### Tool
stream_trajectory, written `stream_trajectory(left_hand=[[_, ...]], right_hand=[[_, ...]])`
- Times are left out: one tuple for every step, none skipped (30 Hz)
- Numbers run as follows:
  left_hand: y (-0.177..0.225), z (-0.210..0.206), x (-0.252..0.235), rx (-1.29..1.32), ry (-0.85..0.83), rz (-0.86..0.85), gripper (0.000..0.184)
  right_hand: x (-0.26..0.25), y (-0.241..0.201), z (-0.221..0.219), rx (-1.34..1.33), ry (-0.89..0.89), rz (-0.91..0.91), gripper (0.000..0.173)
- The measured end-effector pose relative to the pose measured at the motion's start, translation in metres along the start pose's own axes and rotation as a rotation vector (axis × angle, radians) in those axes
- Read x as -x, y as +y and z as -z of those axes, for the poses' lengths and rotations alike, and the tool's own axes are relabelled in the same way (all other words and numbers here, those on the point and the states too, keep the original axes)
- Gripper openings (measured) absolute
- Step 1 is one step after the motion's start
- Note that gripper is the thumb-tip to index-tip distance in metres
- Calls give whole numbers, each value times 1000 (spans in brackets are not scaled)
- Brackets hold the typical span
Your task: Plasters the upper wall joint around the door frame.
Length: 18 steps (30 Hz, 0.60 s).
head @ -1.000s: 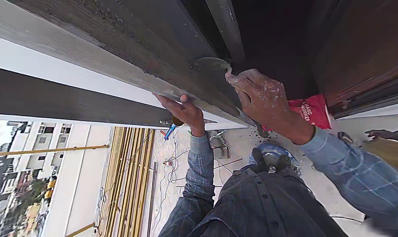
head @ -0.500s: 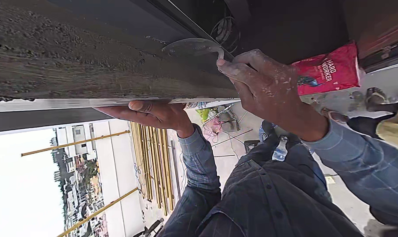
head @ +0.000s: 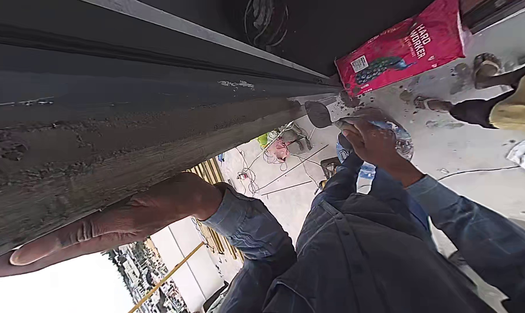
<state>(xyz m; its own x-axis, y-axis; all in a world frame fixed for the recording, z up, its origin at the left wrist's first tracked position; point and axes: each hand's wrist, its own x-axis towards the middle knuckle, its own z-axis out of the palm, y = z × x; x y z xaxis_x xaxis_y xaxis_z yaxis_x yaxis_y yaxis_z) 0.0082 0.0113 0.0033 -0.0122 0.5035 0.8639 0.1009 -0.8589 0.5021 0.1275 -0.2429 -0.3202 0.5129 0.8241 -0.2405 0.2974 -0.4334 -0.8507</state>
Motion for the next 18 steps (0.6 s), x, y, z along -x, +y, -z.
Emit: stream_trajectory(left_hand=[[1,-3,0,14,4,31,63],[5,-6,1,12,3,60,65],[12,-11,2,12,16,79,62],[17,-15,3,28,25,95,58],[20,-18,4,69,28,102,54],[22,-17,4,123,10,108,52],[23,-17,5,223,9,103,53],[22,-16,5,357,-1,104,58],[22,-15,4,456,-29,114,60],[21,-14,4,499,-42,122,60],[23,-15,5,493,-37,130,58],[23,-15,6,469,-31,134,53],[22,-13,6,459,-26,131,52],[22,-12,6,477,-28,130,54],[21,-12,5,443,-34,104,61],[22,-14,3,412,-10,79,63],[21,-16,3,331,18,42,60],[22,-19,4,209,49,13,50]], right_hand=[[-4,4,-12,-34,-15,-75,42],[-6,8,-26,-68,-41,-159,41],[-10,11,-41,-103,-66,-226,41],[-16,13,-55,-131,-79,-261,41],[-23,13,-65,-165,-90,-282,41],[-30,10,-73,-205,-110,-307,41],[-36,8,-81,-242,-125,-322,42],[-44,12,-91,-270,-122,-322,41],[-52,16,-100,-294,-97,-307,40],[-56,18,-106,-310,-77,-294,39],[-59,17,-108,-322,-66,-281,38],[-60,14,-106,-331,-67,-268,38],[-58,9,-102,-338,-74,-248,39],[-55,2,-96,-349,-73,-219,40],[-49,-9,-91,-363,-64,-182,41],[-43,-23,-87,-376,-38,-141,40],[-35,-39,-81,-388,0,-94,40],[-26,-56,-76,-404,52,-42,41]])
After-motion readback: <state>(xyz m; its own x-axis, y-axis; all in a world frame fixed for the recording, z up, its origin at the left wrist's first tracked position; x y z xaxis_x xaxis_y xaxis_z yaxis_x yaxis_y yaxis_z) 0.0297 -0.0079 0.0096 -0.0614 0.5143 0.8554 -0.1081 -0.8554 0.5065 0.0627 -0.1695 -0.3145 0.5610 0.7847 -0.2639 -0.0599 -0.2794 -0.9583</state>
